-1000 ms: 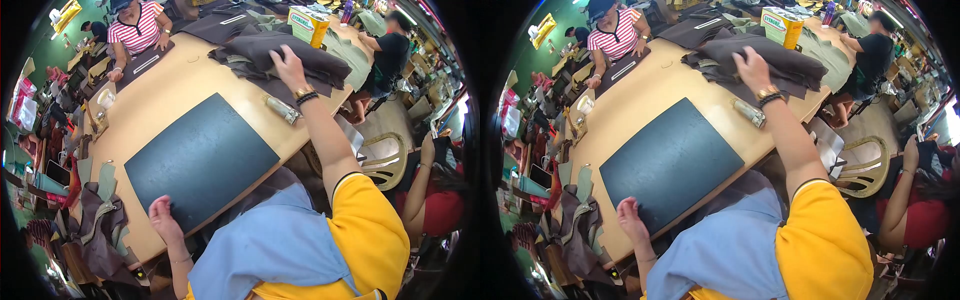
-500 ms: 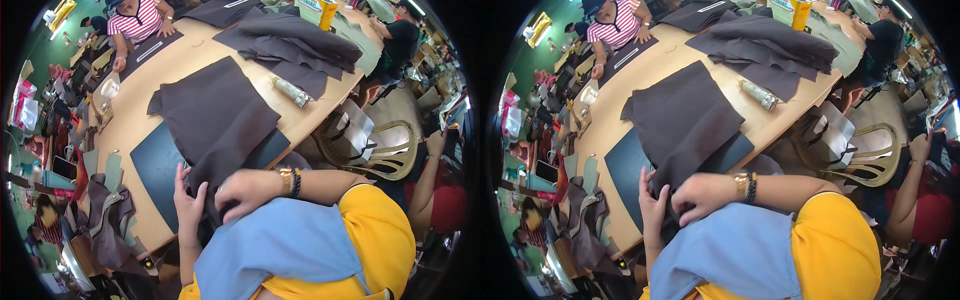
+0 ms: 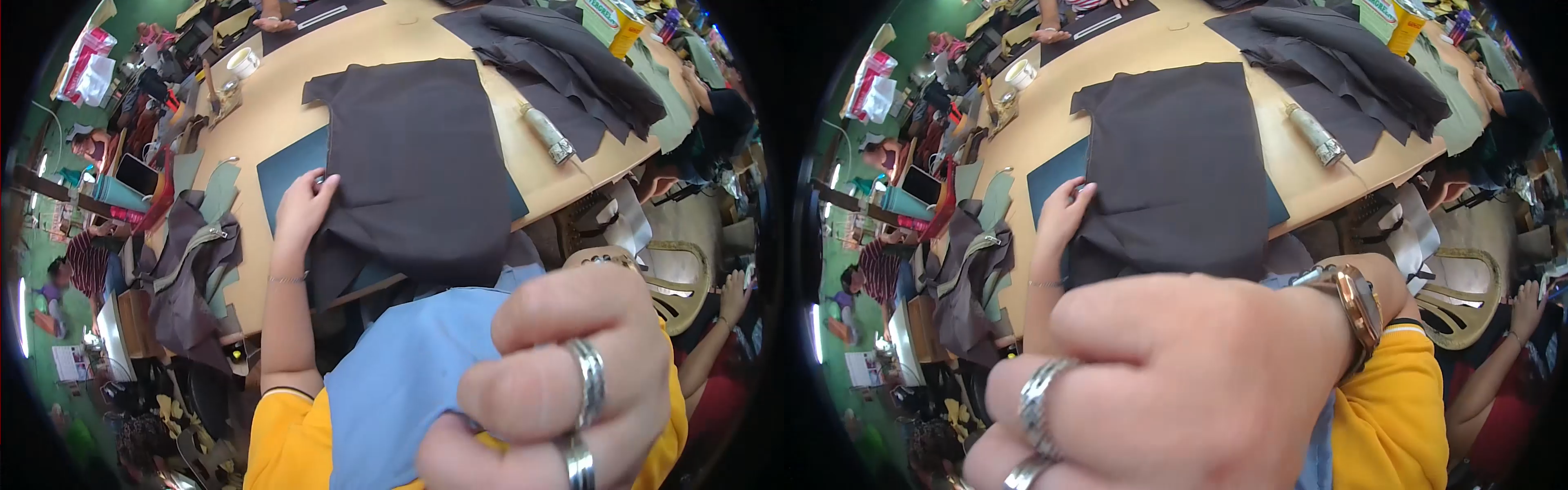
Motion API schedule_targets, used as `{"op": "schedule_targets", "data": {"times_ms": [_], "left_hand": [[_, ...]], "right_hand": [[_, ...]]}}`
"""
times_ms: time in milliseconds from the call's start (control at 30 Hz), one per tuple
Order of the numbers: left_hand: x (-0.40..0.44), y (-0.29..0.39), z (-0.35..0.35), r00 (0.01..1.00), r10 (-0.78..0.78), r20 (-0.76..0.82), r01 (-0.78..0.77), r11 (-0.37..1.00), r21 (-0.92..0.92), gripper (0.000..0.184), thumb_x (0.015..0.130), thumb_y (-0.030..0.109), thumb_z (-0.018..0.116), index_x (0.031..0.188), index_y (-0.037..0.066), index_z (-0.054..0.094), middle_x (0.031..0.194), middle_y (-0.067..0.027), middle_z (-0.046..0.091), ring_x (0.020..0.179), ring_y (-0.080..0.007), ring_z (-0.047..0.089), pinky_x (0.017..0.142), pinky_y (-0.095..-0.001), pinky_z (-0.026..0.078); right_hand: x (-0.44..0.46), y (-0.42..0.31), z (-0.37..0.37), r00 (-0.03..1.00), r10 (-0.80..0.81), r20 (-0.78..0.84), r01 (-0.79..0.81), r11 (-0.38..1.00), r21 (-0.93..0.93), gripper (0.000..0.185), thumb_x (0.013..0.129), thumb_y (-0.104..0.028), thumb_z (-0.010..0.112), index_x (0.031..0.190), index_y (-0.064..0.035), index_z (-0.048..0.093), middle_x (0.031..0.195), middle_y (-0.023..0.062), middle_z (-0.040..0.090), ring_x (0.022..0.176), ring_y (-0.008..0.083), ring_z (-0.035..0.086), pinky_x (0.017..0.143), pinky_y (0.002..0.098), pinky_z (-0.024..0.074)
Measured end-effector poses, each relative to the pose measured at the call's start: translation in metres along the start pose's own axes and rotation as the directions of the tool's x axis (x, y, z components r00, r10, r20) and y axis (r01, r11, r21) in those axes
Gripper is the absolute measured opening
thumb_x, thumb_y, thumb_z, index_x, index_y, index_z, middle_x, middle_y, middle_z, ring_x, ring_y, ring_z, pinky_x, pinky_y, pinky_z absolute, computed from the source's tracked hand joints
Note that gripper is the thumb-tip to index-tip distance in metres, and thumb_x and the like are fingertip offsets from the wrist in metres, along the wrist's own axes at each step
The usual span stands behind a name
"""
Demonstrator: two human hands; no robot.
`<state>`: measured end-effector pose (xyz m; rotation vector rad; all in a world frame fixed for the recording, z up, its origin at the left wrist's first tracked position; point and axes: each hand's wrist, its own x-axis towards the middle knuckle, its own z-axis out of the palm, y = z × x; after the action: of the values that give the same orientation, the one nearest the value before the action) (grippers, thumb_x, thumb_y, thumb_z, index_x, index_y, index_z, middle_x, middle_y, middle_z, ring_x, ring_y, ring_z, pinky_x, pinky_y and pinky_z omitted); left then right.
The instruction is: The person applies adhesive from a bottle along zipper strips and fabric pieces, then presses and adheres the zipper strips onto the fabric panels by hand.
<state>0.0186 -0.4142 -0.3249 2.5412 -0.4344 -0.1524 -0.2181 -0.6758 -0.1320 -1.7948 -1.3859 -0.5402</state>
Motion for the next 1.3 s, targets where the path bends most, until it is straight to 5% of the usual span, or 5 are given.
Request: {"op": "schedule_targets", "data": {"times_ms": [333, 467, 767, 1033, 1300], "left_hand": [[-0.06, 0.092, 0.006, 0.644, 0.733, -0.22, -0.73, 0.675, 0.108, 0.024, 0.09, 0.006, 0.063, 0.113, 0.011, 0.067, 0.093, -0.0161, 0.069, 0.082, -0.0378, 0.068, 0.073, -0.0449, 0.056], [-0.087, 0.089, -0.039, 0.787, 0.616, 0.023, -0.617, 0.786, 0.043, 0.028, 0.086, 0.004, 0.069, 0.113, 0.011, 0.068, 0.09, -0.0137, 0.069, 0.078, -0.0321, 0.07, 0.067, -0.0403, 0.055], [-0.003, -0.028, -0.131, 0.954, 0.287, -0.091, -0.261, 0.939, 0.222, 0.027, 0.091, -0.002, 0.057, 0.115, 0.003, 0.068, 0.099, -0.0242, 0.069, 0.092, -0.0367, 0.071, 0.08, -0.0376, 0.054], [0.001, 0.05, -0.193, 0.018, 0.816, -0.578, -0.227, 0.566, 0.792, 0.046, 0.084, -0.003, 0.053, 0.123, 0.009, 0.073, 0.123, -0.0076, 0.072, 0.101, -0.0245, 0.07, 0.085, -0.0406, 0.051], [-0.104, 0.015, 0.002, 0.812, 0.576, -0.094, -0.472, 0.744, 0.473, 0.039, 0.079, 0.038, 0.079, 0.112, 0.019, 0.073, 0.118, 0.0017, 0.068, 0.105, -0.0189, 0.063, 0.104, -0.0529, 0.035]], "right_hand": [[-0.013, 0.125, 0.052, 0.977, 0.203, -0.069, -0.214, 0.952, -0.22, 0.031, 0.082, -0.019, 0.066, 0.113, -0.0131, 0.065, 0.099, 0.0081, 0.068, 0.089, 0.0273, 0.067, 0.092, 0.0465, 0.0482], [-0.059, 0.168, 0.041, 0.741, 0.519, 0.426, -0.435, 0.854, -0.286, 0.03, 0.088, -0.027, 0.071, 0.113, -0.0137, 0.064, 0.092, 0.008, 0.072, 0.095, 0.0294, 0.069, 0.112, 0.0565, 0.0365], [-0.054, 0.225, -0.053, 0.86, 0.488, 0.153, -0.371, 0.802, -0.468, 0.019, 0.093, -0.026, 0.068, 0.1, -0.0078, 0.067, 0.082, 0.0152, 0.066, 0.077, 0.0353, 0.065, 0.07, 0.0439, 0.0526], [0.026, 0.233, -0.119, 0.921, -0.273, -0.279, -0.131, 0.456, -0.88, 0.027, 0.088, -0.018, 0.069, 0.112, -0.0081, 0.073, 0.107, 0.0127, 0.074, 0.103, 0.0233, 0.068, 0.097, 0.0392, 0.0476], [-0.183, 0.245, -0.042, 0.661, 0.748, 0.052, -0.36, 0.377, -0.853, 0.049, 0.088, -0.036, 0.071, 0.135, -0.0285, 0.061, 0.148, -0.0012, 0.053, 0.146, 0.024, 0.037, 0.118, 0.067, 0.0192]]}}
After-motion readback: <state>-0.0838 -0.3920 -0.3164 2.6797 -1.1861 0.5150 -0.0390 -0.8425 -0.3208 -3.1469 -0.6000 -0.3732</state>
